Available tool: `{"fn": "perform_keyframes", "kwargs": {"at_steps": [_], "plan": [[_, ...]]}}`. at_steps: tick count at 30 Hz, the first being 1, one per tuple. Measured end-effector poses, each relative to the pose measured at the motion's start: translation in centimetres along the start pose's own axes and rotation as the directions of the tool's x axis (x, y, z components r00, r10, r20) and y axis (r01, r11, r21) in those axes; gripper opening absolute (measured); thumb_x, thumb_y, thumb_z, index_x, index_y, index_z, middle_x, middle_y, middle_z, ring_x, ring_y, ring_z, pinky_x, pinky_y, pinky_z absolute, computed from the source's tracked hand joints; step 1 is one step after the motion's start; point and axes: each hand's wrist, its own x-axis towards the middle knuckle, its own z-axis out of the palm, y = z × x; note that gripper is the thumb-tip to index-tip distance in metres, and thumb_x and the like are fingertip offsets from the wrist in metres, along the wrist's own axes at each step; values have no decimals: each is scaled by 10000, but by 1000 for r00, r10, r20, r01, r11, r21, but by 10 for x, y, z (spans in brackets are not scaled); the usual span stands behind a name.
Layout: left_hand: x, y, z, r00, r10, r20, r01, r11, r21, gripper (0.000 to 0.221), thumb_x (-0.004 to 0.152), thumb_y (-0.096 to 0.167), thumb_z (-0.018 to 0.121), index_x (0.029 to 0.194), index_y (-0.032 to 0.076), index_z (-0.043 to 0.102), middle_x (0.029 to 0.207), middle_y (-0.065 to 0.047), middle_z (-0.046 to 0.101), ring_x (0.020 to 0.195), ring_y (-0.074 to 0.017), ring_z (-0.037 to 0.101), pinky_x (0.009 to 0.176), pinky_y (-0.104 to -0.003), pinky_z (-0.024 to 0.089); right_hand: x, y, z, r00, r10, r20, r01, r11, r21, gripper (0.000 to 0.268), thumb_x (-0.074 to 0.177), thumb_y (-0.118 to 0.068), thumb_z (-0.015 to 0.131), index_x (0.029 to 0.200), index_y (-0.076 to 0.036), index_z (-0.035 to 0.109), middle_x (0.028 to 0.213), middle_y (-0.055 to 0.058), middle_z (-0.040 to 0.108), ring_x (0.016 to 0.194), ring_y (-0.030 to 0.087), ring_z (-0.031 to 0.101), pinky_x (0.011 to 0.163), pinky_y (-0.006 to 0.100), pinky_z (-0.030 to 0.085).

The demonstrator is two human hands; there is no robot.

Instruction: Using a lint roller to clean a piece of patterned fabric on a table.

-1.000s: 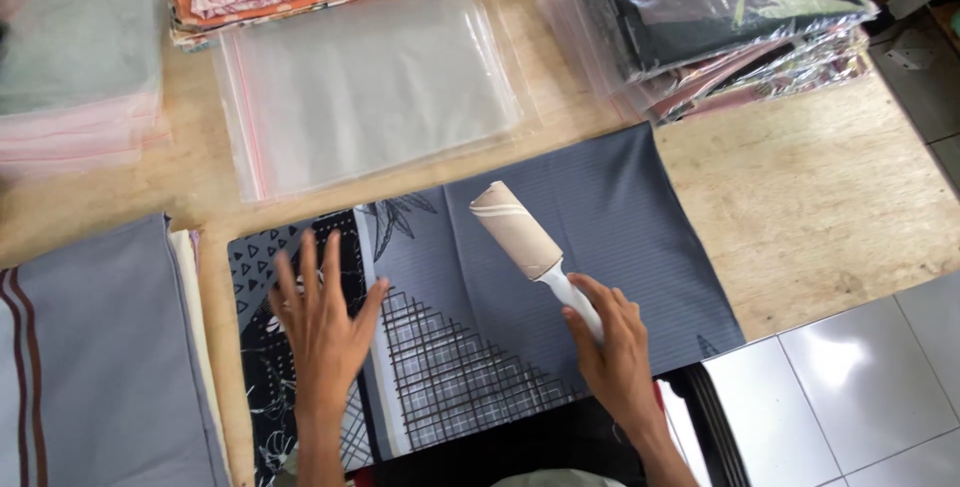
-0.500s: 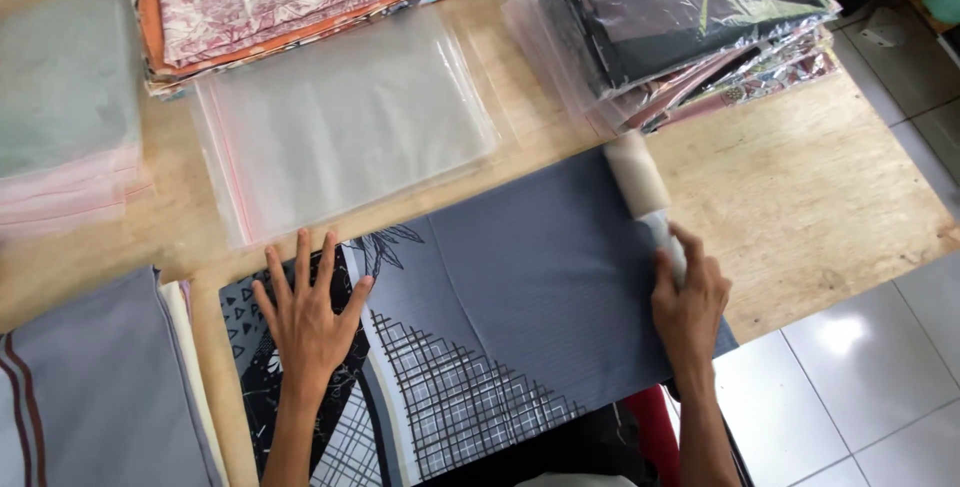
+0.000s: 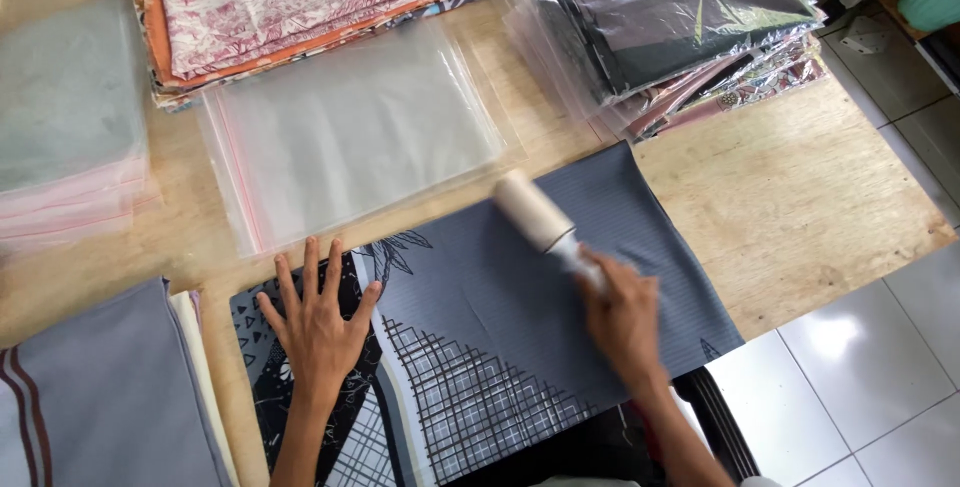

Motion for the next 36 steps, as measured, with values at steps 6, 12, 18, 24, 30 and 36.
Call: {"fn": "perform_keyframes", "kwargs": {"at_steps": [6, 12, 18, 24, 30, 36], "plan": [[-1, 0, 1, 999, 7, -33, -7, 1000, 10, 790, 944, 729, 384, 1619, 319, 347, 1703, -4, 297, 1574, -382, 192, 1165, -721, 109, 37, 42, -22, 969, 175, -173, -184, 982, -40, 306, 1015, -166, 660, 1319, -180, 687, 865, 128, 727, 649, 259, 625, 704, 421, 466], [0, -2, 1, 1000, -1, -18, 1, 1000, -18, 804, 936, 738, 384, 1619, 317, 339, 1707, -5, 280, 1578, -383, 165, 1169, -723, 69, 23, 19, -32, 966, 128, -223, -134, 991, -14, 327, 1003, -144, 670, 1329, -134, 644, 1149, 130, 751, 794, 268, 683, 728, 425, 487], [-2, -2, 1, 999, 14, -48, -13, 1000, 28, 785, 944, 715, 409, 1616, 312, 360, 1692, -13, 328, 1565, -398, 221, 1161, -722, 130, -17, 14, -13, 994, 35, -102, -42, 997, -63, 305, 986, -215, 639, 1289, -188, 659, 1271, 6, 744, 1104, 224, 716, 896, 435, 383], [-1, -1, 0, 1000, 6, -28, -7, 999, -31, 792, 947, 728, 390, 1613, 300, 365, 1697, -21, 305, 1578, -383, 168, 1177, -710, 64, 19, 56, -42, 930, 264, -255, -308, 940, -150, 301, 1060, -227, 585, 1353, -161, 610, 949, 185, 739, 880, 404, 686, 847, 512, 419], [-2, 1, -4, 1000, 7, -23, -8, 1000, -16, 781, 952, 713, 400, 1608, 288, 390, 1695, -28, 317, 1573, -394, 183, 1168, -710, 91, -45, 17, -41, 980, 98, -171, -104, 994, -30, 343, 1023, -245, 601, 1345, -129, 616, 1369, 65, 691, 1203, 299, 672, 966, 430, 426], [-3, 0, -1, 1000, 11, -19, -11, 1000, -20, 782, 959, 701, 404, 1612, 271, 395, 1697, -33, 317, 1567, -405, 197, 1169, -717, 94, -53, 48, -34, 977, 144, -156, -171, 969, -176, 357, 970, -200, 662, 1327, -208, 648, 1144, 70, 747, 991, 303, 677, 904, 464, 376]]}}
